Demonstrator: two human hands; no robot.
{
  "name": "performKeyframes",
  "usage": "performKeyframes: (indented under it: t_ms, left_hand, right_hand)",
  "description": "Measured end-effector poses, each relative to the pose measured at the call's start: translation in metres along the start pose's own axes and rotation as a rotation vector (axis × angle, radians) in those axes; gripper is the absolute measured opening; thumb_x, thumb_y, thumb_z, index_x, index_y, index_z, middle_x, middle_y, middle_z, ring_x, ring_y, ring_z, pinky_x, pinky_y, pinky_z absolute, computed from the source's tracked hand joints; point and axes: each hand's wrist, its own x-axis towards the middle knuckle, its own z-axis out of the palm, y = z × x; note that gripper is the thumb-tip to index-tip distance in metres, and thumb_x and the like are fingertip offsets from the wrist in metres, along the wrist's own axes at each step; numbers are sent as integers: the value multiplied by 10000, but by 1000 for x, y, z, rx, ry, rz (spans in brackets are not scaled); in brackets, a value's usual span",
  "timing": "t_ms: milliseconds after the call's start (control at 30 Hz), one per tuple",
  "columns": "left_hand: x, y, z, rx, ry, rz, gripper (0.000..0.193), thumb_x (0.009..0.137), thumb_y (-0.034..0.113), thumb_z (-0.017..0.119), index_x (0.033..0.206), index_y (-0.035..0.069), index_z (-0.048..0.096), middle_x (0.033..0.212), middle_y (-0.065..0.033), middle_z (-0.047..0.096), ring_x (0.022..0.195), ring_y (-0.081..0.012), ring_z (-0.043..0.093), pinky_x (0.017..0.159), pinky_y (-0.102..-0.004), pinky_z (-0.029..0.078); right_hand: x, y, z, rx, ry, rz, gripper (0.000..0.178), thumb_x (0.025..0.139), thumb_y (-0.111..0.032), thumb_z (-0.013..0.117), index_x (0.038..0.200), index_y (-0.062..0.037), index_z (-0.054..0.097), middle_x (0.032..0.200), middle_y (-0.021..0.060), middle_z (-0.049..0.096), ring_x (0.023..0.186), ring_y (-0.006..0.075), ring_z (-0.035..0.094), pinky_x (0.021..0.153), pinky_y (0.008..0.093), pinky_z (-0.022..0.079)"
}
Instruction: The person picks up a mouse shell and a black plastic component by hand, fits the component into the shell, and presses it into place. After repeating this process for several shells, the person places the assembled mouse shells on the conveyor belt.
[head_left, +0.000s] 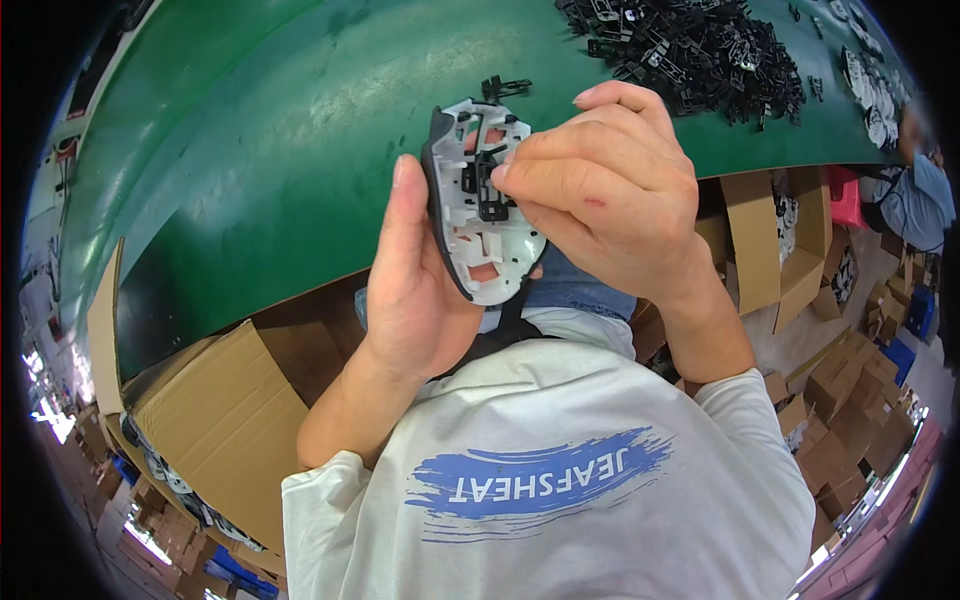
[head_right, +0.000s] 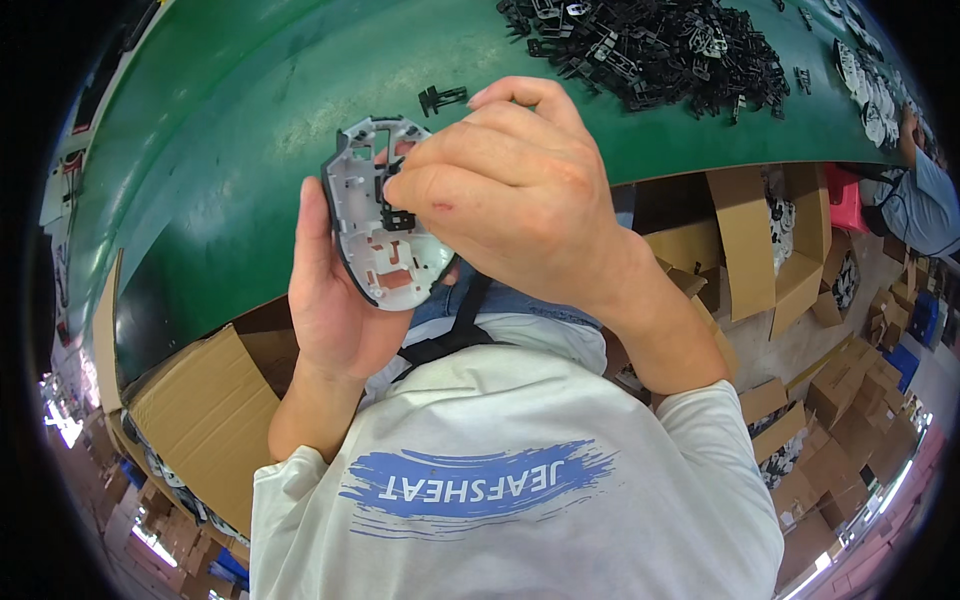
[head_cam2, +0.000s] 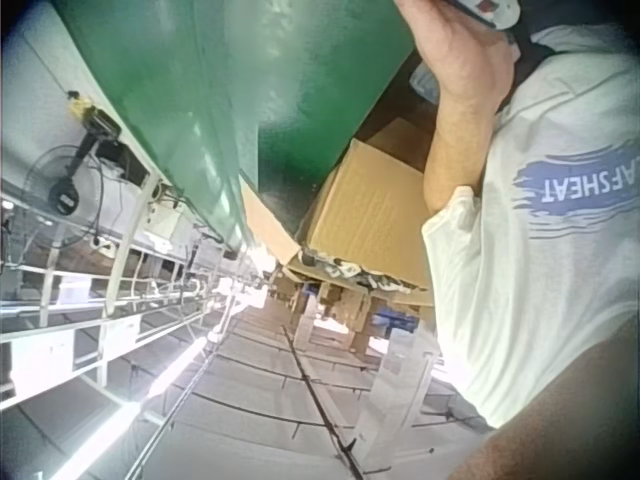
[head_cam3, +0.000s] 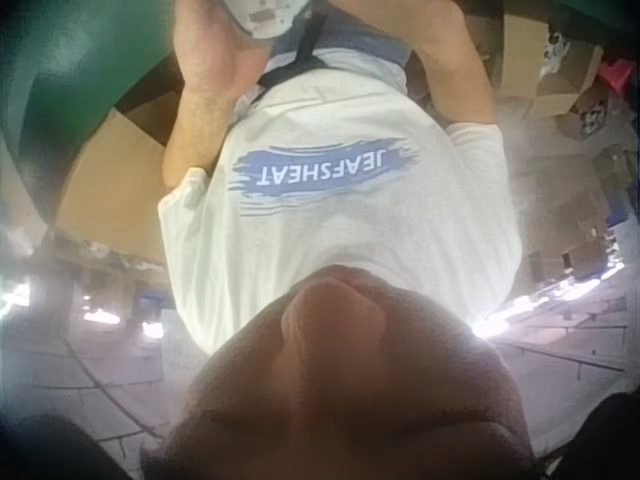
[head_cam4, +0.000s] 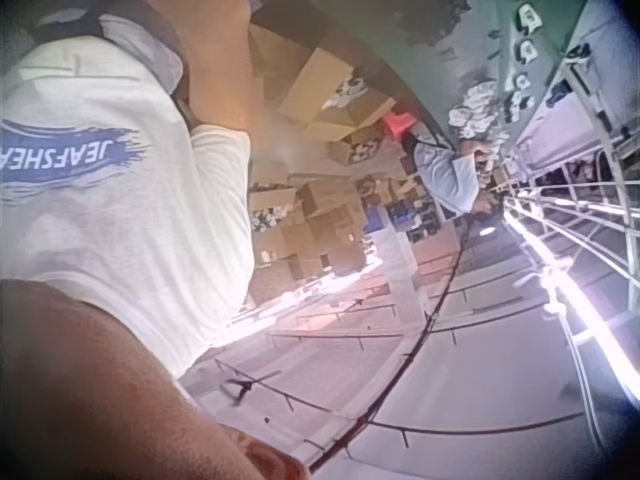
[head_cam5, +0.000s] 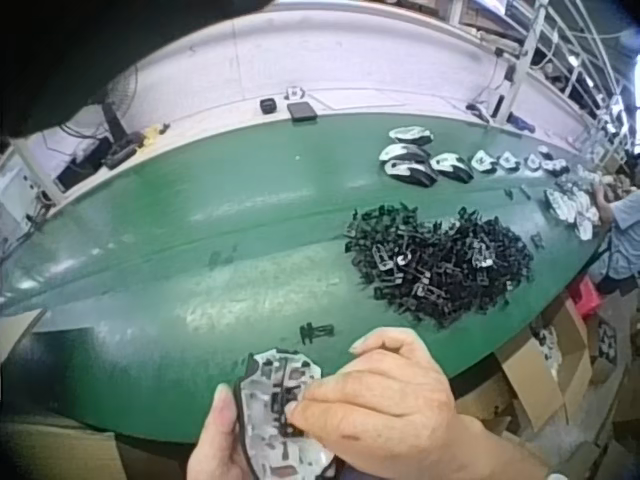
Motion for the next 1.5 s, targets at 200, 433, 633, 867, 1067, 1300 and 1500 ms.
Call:
performKeyframes:
  t_ms: [200, 433, 633, 867, 1067, 1300, 1500]
  left_hand:
    - [1, -8, 11, -27, 148, 1, 631, 1168, 586, 283, 1483, 119, 568, 1344, -53, 704, 1122, -194, 718, 885, -404, 616]
    - [6, -8, 24, 59, 179, 70, 625, 1173, 567, 291, 1477, 98, 569, 1333, -54, 705, 1147, -178, 709, 953, -372, 600]
    - [6, -14, 17, 83, 173, 25, 642, 1172, 569, 298, 1512, 86, 548, 1388, -67, 683, 1230, -165, 678, 1030, -353, 571]
    - [9, -16, -4, -92, -127, 32, 678, 1161, 584, 300, 1543, 78, 541, 1486, -104, 634, 1325, -231, 642, 1111, -425, 533]
    - [7, -15, 19, 190, 134, 135, 571, 1178, 413, 406, 1602, 31, 420, 1466, -105, 615, 1298, -183, 633, 1100, -353, 519]
    - [3, -20, 5, 805, 238, 280, 581, 984, -31, 542, 1556, -29, 439, 1404, -113, 627, 1256, -172, 611, 1094, -332, 486]
    - [5, -27, -11, 774, 363, 374, 464, 971, -26, 560, 1434, -3, 547, 1235, -66, 705, 1071, -114, 669, 925, -269, 532]
  right_hand:
    - [-1, -4, 4, 48, 8, 53, 217, 717, -56, 855, 882, -174, 777, 906, -53, 762, 816, 145, 694, 946, 381, 517]
    - [-1, -8, 0, -5, -29, 87, 228, 751, -37, 896, 915, -159, 796, 858, -31, 783, 775, 138, 702, 1032, 444, 518]
    - [0, -14, -18, -63, -163, 132, 217, 763, -69, 914, 926, -152, 797, 828, -54, 774, 762, 142, 692, 1057, 477, 507]
    - [-7, -2, -19, 83, -6, 225, 400, 871, -55, 859, 1249, -25, 733, 1225, 128, 739, 1059, 212, 711, 1007, 369, 552]
    - [-18, -6, -8, 436, -23, 607, 433, 924, -93, 832, 1324, -2, 695, 1226, 105, 726, 1035, 189, 715, 918, 316, 573]
    - [-20, -8, 2, 374, 80, 533, 401, 884, -78, 827, 1267, -18, 723, 1161, 98, 757, 967, 206, 713, 830, 329, 594]
    - [-30, -30, 13, 483, -1, 579, 662, 852, -22, 780, 1484, -32, 583, 1361, 134, 681, 1120, 252, 707, 878, 359, 593]
